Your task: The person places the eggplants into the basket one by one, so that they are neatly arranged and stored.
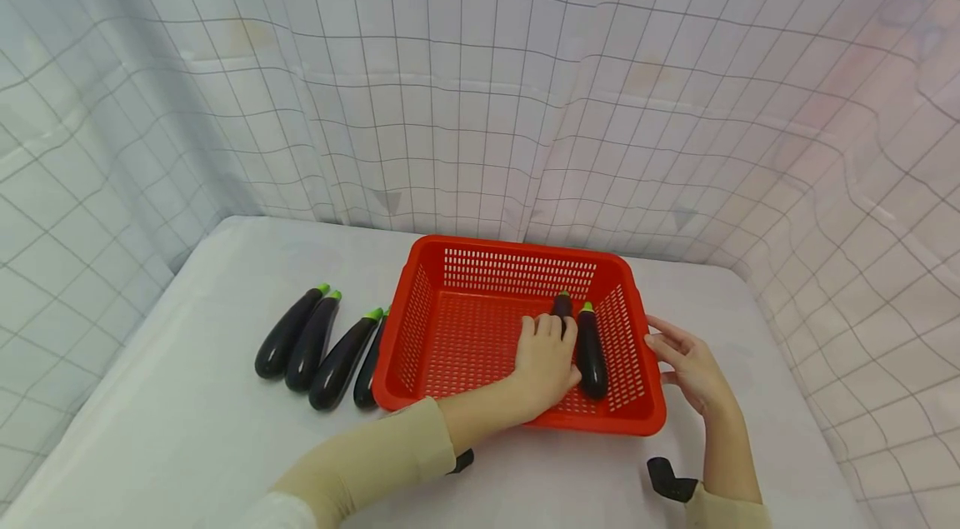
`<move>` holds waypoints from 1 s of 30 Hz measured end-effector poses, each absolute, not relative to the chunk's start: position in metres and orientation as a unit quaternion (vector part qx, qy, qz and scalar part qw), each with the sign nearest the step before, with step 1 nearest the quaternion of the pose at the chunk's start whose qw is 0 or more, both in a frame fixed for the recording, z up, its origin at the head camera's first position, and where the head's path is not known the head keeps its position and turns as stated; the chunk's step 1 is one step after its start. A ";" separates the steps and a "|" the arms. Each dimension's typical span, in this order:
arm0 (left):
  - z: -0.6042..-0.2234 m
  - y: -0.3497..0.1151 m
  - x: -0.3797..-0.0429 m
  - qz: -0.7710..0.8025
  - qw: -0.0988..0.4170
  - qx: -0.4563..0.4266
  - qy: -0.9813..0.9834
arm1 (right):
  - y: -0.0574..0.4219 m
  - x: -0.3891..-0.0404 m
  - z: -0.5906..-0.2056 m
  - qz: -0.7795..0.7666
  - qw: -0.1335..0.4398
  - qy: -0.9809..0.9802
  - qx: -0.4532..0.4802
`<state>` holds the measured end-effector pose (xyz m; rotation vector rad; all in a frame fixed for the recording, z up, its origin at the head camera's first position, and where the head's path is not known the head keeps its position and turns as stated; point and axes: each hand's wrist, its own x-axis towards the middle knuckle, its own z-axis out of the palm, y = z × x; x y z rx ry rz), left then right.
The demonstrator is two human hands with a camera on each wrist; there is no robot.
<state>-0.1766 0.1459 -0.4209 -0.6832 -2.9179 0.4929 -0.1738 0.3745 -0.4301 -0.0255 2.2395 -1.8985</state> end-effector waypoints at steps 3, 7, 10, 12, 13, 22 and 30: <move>-0.424 0.150 -0.178 0.171 0.043 -0.226 -0.958 | 0.374 -0.174 -0.430 -0.642 0.103 0.760 -0.008; -0.427 0.152 -0.182 0.170 0.029 -0.227 -0.959 | 0.374 -0.175 -0.431 -0.650 0.104 0.752 -0.009; -0.430 0.153 -0.185 0.162 0.017 -0.220 -0.962 | 0.374 -0.174 -0.430 -0.661 0.105 0.743 -0.010; -0.431 0.154 -0.187 0.153 0.006 -0.214 -0.965 | 0.374 -0.173 -0.430 -0.667 0.107 0.737 -0.012; -0.432 0.155 -0.187 0.149 0.000 -0.211 -0.966 | 0.374 -0.173 -0.430 -0.669 0.107 0.735 -0.013; -0.438 0.163 -0.191 0.126 -0.028 -0.183 -0.975 | 0.375 -0.175 -0.430 -0.663 0.107 0.741 -0.008; -0.441 0.165 -0.190 0.095 -0.056 -0.171 -0.979 | 0.374 -0.174 -0.430 -0.663 0.108 0.741 -0.004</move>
